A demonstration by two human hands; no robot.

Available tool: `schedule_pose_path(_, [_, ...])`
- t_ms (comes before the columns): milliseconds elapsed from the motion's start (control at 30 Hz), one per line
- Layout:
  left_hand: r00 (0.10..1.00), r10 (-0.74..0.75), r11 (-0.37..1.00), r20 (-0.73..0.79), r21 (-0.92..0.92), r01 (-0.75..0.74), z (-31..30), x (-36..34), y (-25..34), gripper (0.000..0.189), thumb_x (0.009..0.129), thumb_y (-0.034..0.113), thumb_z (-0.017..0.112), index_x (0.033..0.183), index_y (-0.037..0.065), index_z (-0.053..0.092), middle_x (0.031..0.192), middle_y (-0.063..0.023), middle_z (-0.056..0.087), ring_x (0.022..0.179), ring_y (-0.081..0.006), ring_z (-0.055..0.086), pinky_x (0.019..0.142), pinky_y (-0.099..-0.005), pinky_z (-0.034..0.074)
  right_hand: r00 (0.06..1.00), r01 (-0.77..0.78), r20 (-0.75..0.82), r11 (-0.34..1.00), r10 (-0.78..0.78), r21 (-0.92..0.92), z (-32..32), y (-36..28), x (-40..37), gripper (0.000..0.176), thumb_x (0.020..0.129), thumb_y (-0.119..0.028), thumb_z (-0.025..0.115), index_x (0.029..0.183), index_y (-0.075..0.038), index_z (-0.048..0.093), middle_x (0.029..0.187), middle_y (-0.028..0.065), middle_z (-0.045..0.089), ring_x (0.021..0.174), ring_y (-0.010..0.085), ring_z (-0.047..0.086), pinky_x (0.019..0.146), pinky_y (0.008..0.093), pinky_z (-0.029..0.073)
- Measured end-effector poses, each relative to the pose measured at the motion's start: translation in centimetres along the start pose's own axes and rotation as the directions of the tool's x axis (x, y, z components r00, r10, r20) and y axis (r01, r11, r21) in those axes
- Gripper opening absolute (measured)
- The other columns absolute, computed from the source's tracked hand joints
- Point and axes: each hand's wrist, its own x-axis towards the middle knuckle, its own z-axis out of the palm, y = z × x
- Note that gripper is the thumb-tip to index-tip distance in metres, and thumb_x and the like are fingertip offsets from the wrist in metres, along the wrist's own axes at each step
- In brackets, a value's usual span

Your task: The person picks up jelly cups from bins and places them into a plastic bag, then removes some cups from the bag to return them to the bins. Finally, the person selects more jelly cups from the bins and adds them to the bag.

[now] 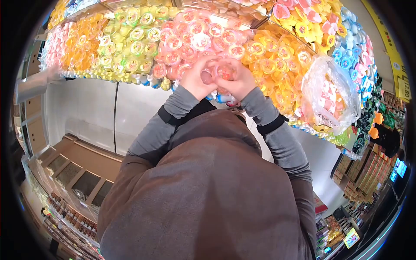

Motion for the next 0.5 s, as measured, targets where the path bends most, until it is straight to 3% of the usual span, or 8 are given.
schedule_pose_path(33, [0.999, 0.017, 0.996, -0.03, 0.085, -0.014, -0.4, 0.0, 0.6, 0.06, 0.072, 0.008, 0.073, 0.125, 0.006, 0.047, 0.114, -0.0107, 0.06, 0.101, -0.0203, 0.062, 0.086, -0.0309, 0.05, 0.997, 0.056, -0.044, 0.995, -0.059, -0.078, -0.5, 0.1, 0.6, 0.058, 0.069, -0.024, 0.078, 0.115, 0.001, 0.052, 0.102, 0.0184, 0.063, 0.098, 0.0315, 0.062, 0.083, 0.0368, 0.049])
schedule_pose_path(133, [0.982, -0.183, 0.952, -0.043, -0.255, 0.167, -1.0, 0.0, -0.6, 0.06, 0.076, 0.0, 0.07, 0.129, 0.002, 0.042, 0.118, -0.0113, 0.058, 0.104, -0.016, 0.058, 0.087, -0.0295, 0.049, 0.961, 0.149, -0.176, 0.935, -0.213, -0.321, -1.8, -0.9, 2.3, 0.056, 0.067, -0.02, 0.077, 0.113, 0.0, 0.051, 0.101, 0.0187, 0.063, 0.096, 0.0333, 0.062, 0.082, 0.038, 0.05])
schedule_pose_path(200, [0.972, -0.216, 0.923, -0.088, -0.342, 0.174, -1.9, -0.1, -1.2, 0.051, 0.083, 0.0, 0.063, 0.129, 0.004, 0.042, 0.114, -0.0112, 0.06, 0.098, -0.0131, 0.059, 0.083, -0.0278, 0.049, 0.91, 0.147, -0.279, 0.868, -0.307, -0.475, -2.2, -2.7, 3.9, 0.054, 0.066, -0.018, 0.078, 0.112, -0.002, 0.052, 0.1, 0.0187, 0.062, 0.095, 0.0347, 0.061, 0.082, 0.0391, 0.05])
schedule_pose_path(233, [0.967, -0.227, 0.905, -0.118, -0.393, 0.164, -2.4, -0.1, -1.7, 0.05, 0.083, 0.001, 0.063, 0.128, 0.004, 0.043, 0.112, -0.0108, 0.061, 0.094, -0.0121, 0.059, 0.079, -0.0261, 0.05, 0.876, 0.244, -0.237, 0.81, -0.421, -0.534, -2.4, -2.6, 4.8, 0.053, 0.067, -0.014, 0.077, 0.112, -0.003, 0.052, 0.102, 0.0194, 0.062, 0.095, 0.0354, 0.06, 0.082, 0.0396, 0.05])
schedule_pose_path(300, [0.964, -0.208, 0.91, -0.167, -0.394, 0.128, -3.6, -0.3, -2.2, 0.046, 0.085, 0.001, 0.059, 0.128, 0.005, 0.044, 0.108, -0.01, 0.063, 0.09, -0.0101, 0.059, 0.074, -0.0241, 0.05, 0.876, 0.254, -0.183, 0.749, -0.446, -0.612, -2.2, -2.7, 5.5, 0.055, 0.07, -0.016, 0.077, 0.118, -0.002, 0.052, 0.109, 0.0198, 0.061, 0.102, 0.0345, 0.059, 0.087, 0.0376, 0.049])
schedule_pose_path(333, [0.953, -0.241, 0.897, -0.182, -0.417, 0.147, -4.0, -0.4, -2.2, 0.044, 0.085, -0.001, 0.058, 0.127, 0.004, 0.044, 0.108, -0.0107, 0.063, 0.094, -0.0121, 0.059, 0.08, -0.026, 0.049, 0.876, 0.259, -0.155, 0.717, -0.456, -0.647, -2.1, -2.6, 5.9, 0.057, 0.072, -0.017, 0.077, 0.121, -0.002, 0.052, 0.112, 0.02, 0.06, 0.105, 0.0341, 0.059, 0.089, 0.0365, 0.048])
schedule_pose_path(400, [0.927, -0.311, 0.867, -0.211, -0.463, 0.185, -4.7, -0.7, -2.1, 0.041, 0.087, -0.004, 0.055, 0.126, 0.001, 0.045, 0.107, -0.012, 0.063, 0.102, -0.016, 0.058, 0.091, -0.0299, 0.045, 0.934, 0.195, -0.103, 0.728, -0.343, -0.657, -1.2, 0.2, 5.8, 0.062, 0.072, -0.018, 0.075, 0.127, -0.004, 0.049, 0.113, 0.0214, 0.059, 0.104, 0.0349, 0.058, 0.089, 0.0385, 0.048])
schedule_pose_path(500, [0.923, -0.313, 0.851, -0.223, -0.497, 0.169, -5.2, -1.0, -3.1, 0.038, 0.087, -0.003, 0.055, 0.124, 0.001, 0.046, 0.105, -0.0125, 0.063, 0.104, -0.0176, 0.059, 0.091, -0.0303, 0.045, 0.965, 0.15, -0.062, 0.733, -0.253, -0.663, -0.8, 1.6, 6.1, 0.069, 0.073, -0.021, 0.074, 0.133, -0.006, 0.045, 0.116, 0.022, 0.057, 0.107, 0.0348, 0.057, 0.09, 0.0394, 0.047])
